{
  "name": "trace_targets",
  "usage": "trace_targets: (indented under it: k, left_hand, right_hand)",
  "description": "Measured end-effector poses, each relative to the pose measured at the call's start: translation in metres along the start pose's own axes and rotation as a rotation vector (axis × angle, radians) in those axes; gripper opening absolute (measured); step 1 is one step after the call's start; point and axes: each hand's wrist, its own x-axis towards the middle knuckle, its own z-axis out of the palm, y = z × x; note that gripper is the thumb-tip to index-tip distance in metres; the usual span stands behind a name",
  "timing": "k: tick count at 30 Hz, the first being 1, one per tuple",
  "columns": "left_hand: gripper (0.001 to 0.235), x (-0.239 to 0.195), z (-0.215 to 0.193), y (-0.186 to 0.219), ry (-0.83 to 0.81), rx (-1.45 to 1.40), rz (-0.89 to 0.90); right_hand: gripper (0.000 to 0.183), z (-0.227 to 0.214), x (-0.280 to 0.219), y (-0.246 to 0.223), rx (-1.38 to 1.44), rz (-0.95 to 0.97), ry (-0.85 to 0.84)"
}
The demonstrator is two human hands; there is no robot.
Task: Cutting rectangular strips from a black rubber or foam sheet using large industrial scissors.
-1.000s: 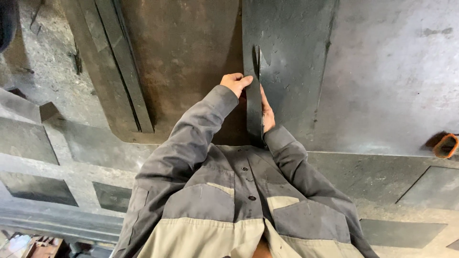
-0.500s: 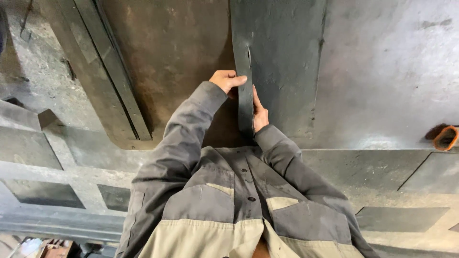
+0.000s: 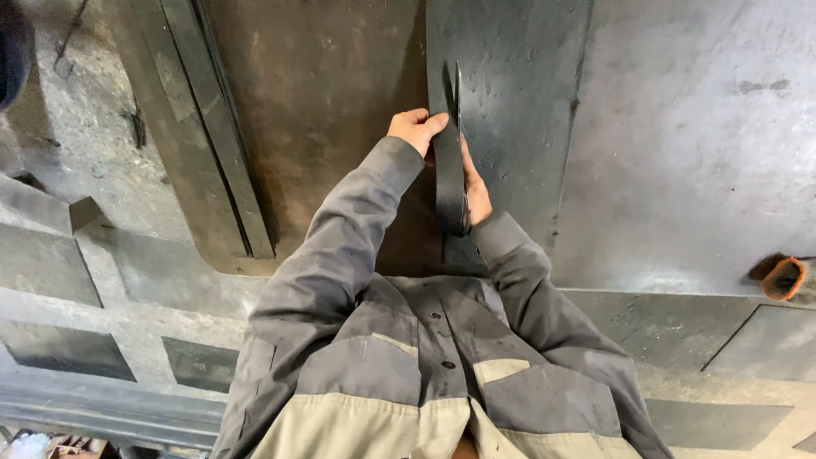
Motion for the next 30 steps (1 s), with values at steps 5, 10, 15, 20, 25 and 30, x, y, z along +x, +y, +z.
trace_targets:
  k: [5, 10, 15, 20, 25, 30]
  left_hand:
    - [0.027, 0.004, -0.001, -0.001, 0.008, -0.04, 0.006]
    - [0.026, 0.004, -0.004, -0.008, -0.002, -0.053, -0.027]
    - [0.026, 0.006, -0.013, 0.003, -0.022, -0.045, -0.056]
    - [0.039, 0.011, -0.015, 0.054, -0.083, 0.12, -0.106]
    - [0.046, 0.068, -0.012, 0.031, 0.143, -0.012, -0.025]
    - [0.037, 0.064, -0.013, 0.029, 0.107, -0.091, 0.095]
  right_hand:
    - [0.088, -0.001, 0.006, 0.006, 0.111, -0.113, -0.102]
    - [0.087, -0.003, 0.008, 0.027, 0.118, -0.026, 0.024]
    - [0.081, 0.002, 0.01, 0.026, -0.018, -0.115, 0.052]
    - [0.073, -0.001, 0.011, 0.027, -0.521, 0.071, 0.224]
    - [0.077, -0.009, 0.016, 0.031, -0.343, -0.064, 0.107]
    - [0.086, -0.011, 0.038, 0.008, -0.051, -0.095, 0.013]
